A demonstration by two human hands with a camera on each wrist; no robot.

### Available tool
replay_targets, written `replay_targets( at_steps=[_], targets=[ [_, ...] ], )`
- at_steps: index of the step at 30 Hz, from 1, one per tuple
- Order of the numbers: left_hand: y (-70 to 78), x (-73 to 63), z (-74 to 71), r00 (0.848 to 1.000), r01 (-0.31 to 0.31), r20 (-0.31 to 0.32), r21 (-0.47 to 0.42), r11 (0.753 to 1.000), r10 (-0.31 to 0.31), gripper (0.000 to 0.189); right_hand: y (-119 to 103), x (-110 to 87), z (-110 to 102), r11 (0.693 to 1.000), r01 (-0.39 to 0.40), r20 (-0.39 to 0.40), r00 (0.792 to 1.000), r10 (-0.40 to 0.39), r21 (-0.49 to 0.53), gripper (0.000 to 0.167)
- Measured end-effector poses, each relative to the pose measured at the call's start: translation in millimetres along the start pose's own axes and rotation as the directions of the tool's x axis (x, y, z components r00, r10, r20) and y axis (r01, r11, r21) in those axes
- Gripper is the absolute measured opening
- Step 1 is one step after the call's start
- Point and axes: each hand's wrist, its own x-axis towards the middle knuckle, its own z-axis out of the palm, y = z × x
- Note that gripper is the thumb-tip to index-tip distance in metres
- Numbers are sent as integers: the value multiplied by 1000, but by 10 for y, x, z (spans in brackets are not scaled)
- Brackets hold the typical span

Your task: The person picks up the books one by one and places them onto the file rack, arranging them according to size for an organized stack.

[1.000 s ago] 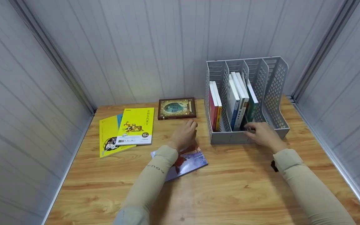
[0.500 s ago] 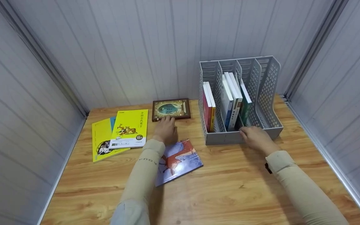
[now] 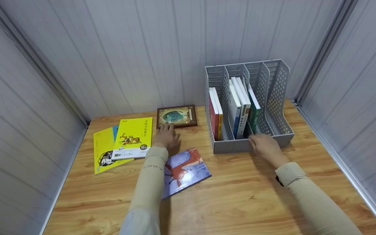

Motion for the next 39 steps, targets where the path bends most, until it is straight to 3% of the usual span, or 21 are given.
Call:
replay_targets(
  at_steps=[7,16,22,26,34,39],
  targets=[
    [68,87,4,998,34,48,-78,996,-30,72,35,-58,-1,1000,-4,-46,999,4,3,26],
    [35,129,14,992,89,94,-48,995,-84,73,49,-76,41,1000,-7,-41,999,7,10,28],
    [17,161,45,975,158,168,-58,986,-147,74,37,-83,57,1000,-17,-22,1000,17,26,30],
    [-6,195,41,971,182,172,-77,980,-166,73,31,-55,71,1000,-3,-33,999,4,19,30],
    [-94,347,102,975,153,165,-18,988,-148,76,47,-12,80,999,40,-78,996,-40,-9,24],
    [-51,272,69,984,98,144,63,993,-106,78,44,-17,45,999,41,-75,996,-41,-11,26]
  ],
)
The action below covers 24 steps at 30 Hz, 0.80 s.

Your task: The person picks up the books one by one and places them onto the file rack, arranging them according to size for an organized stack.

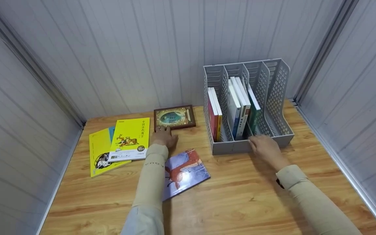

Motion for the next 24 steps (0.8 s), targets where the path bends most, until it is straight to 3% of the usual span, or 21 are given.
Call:
replay_targets(
  at_steps=[3,9,15,24],
  targets=[
    [-3,-119,-1,997,-59,-42,68,996,62,73,-10,-2,2,1000,3,-1,1000,-3,0,25],
    [-41,-299,14,972,-180,-114,207,962,206,34,-12,2,15,1000,-11,6,1000,11,9,26],
    [-134,-420,58,953,-203,-185,205,957,242,21,-12,11,24,999,-25,13,1000,25,38,26],
    [-278,-670,188,875,-283,-333,238,929,352,14,-3,-13,26,998,-50,48,998,48,37,31]
  ],
)
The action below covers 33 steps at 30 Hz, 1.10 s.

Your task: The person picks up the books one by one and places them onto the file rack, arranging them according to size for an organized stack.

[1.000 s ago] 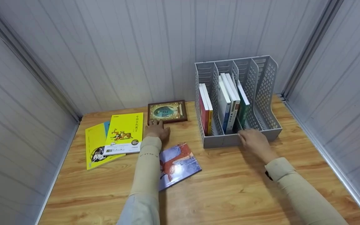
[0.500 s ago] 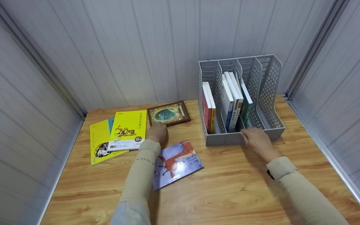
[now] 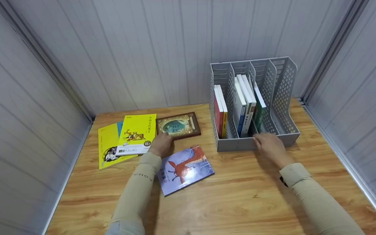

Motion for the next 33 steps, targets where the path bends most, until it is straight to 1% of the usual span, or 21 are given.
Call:
replay_targets(
  at_steps=[4,7,10,12,14,17,20,23,24,26,29,31,33],
  targets=[
    [4,-122,-27,999,-33,-9,-8,999,33,13,12,-2,3,1000,-5,12,1000,5,0,31],
    [-6,-193,-44,998,-58,-7,-32,998,58,13,13,-12,-1,1000,-14,22,1000,14,-4,33],
    [-32,-231,-58,997,-71,-9,-55,996,70,12,8,-11,-6,1000,-14,22,1000,14,2,34],
    [-55,-235,-58,998,-67,-2,-75,995,67,14,7,-9,-9,1000,-9,16,1000,9,6,33],
    [-81,-226,-55,999,-44,25,-97,994,46,20,9,-3,-11,1000,-2,9,1000,2,8,32],
    [-132,-200,-49,995,22,101,-119,993,-10,26,6,3,-16,1000,6,3,1000,-6,6,31],
    [-184,-157,-57,981,102,180,-135,986,-77,36,5,6,-17,1000,5,7,1000,-5,8,31],
    [-227,-109,-94,960,165,253,-157,974,-122,57,3,9,-14,1000,-2,6,1000,2,18,30],
    [-240,-97,-111,954,174,271,-156,972,-127,64,2,11,-12,1000,-1,5,1000,1,16,30],
    [-255,-73,-141,942,180,309,-140,974,-130,73,6,13,-6,1000,5,0,1000,-5,11,30],
    [-265,-43,-171,934,157,336,-97,983,-116,76,10,16,-3,1000,22,-8,1000,-22,-3,30],
    [-263,-26,-178,936,129,338,-62,990,-101,73,14,18,-4,1000,26,-13,1000,-26,-8,30],
    [-256,-11,-177,939,84,336,-14,996,-75,70,17,18,-9,1000,25,-18,1000,-26,-11,29]
  ],
)
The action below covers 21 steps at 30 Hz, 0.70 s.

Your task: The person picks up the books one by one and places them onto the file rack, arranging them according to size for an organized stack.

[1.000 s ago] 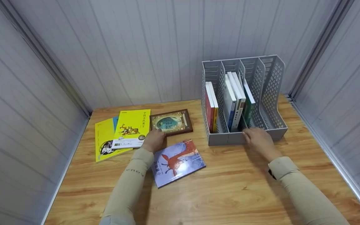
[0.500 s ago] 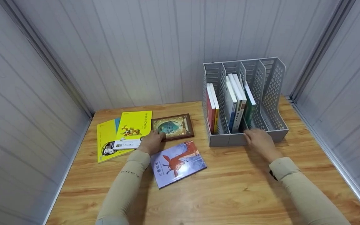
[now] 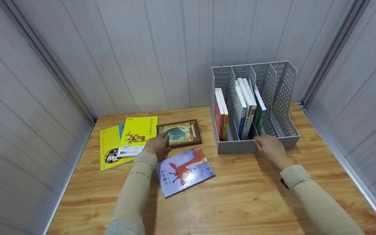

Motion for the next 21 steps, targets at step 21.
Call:
replay_targets(
  at_steps=[21],
  targets=[
    [138,57,67,987,-150,12,413,898,160,57,-3,-7,6,1000,2,1,1000,-2,14,28]
  ],
)
